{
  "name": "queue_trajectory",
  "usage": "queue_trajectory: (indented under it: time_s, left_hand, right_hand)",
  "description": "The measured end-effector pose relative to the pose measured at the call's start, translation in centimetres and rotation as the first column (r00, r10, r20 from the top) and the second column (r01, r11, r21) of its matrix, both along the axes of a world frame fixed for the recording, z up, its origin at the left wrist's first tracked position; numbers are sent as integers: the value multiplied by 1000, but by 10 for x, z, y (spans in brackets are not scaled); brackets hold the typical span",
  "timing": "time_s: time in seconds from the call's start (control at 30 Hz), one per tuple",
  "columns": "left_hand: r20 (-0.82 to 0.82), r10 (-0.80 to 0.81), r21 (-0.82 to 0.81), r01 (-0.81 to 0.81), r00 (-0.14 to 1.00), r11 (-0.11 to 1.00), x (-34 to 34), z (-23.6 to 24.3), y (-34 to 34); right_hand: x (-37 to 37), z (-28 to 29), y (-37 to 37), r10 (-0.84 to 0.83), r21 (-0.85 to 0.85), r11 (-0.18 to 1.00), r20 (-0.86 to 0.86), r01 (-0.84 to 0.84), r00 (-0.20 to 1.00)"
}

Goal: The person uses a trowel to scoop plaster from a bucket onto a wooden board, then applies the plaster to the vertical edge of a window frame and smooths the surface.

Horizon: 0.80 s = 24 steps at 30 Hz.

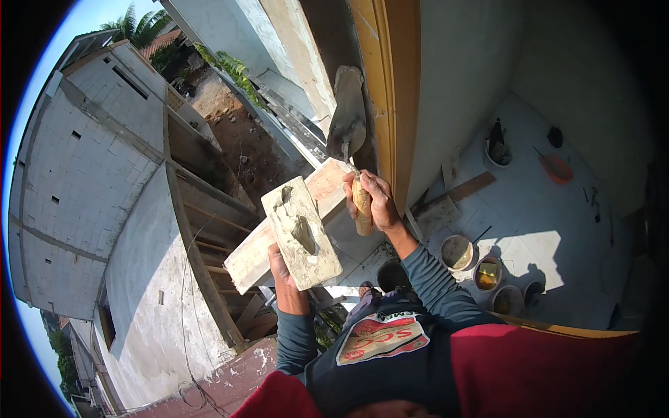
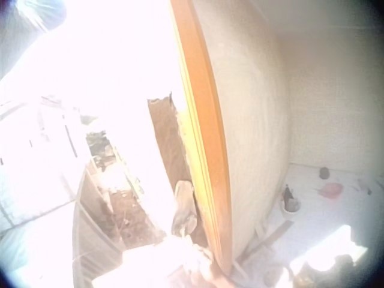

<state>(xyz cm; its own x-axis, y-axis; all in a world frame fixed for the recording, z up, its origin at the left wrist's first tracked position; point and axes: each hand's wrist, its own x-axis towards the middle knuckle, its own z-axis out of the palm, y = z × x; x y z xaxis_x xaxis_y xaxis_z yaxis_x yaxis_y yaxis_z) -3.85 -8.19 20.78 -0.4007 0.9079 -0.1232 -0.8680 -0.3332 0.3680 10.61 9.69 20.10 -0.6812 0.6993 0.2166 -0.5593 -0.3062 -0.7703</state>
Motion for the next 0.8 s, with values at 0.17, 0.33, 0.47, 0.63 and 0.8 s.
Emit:
queue_trajectory:
  time_s: [0.17,0.33,0.47,0.63,0.8]
  left_hand:
    - [19,21,-41,-21,1000,999,-17,-13,-18]
    - [-3,68,-96,-68,998,993,-20,-18,-26]
    - [34,26,-89,-23,999,996,-24,-18,-28]
    - [27,43,-119,-39,999,992,-19,-19,-30]
    - [-24,57,-142,-60,998,988,-22,-23,-37]
  right_hand:
    - [4,-24,-36,76,-183,980,-13,-77,997]
    - [34,6,-35,-160,161,978,161,134,974]
    - [28,53,-8,-266,242,948,234,208,935]
    - [21,22,-9,-208,173,971,276,164,938]
    - [-6,-16,-21,-117,14,993,133,116,984]
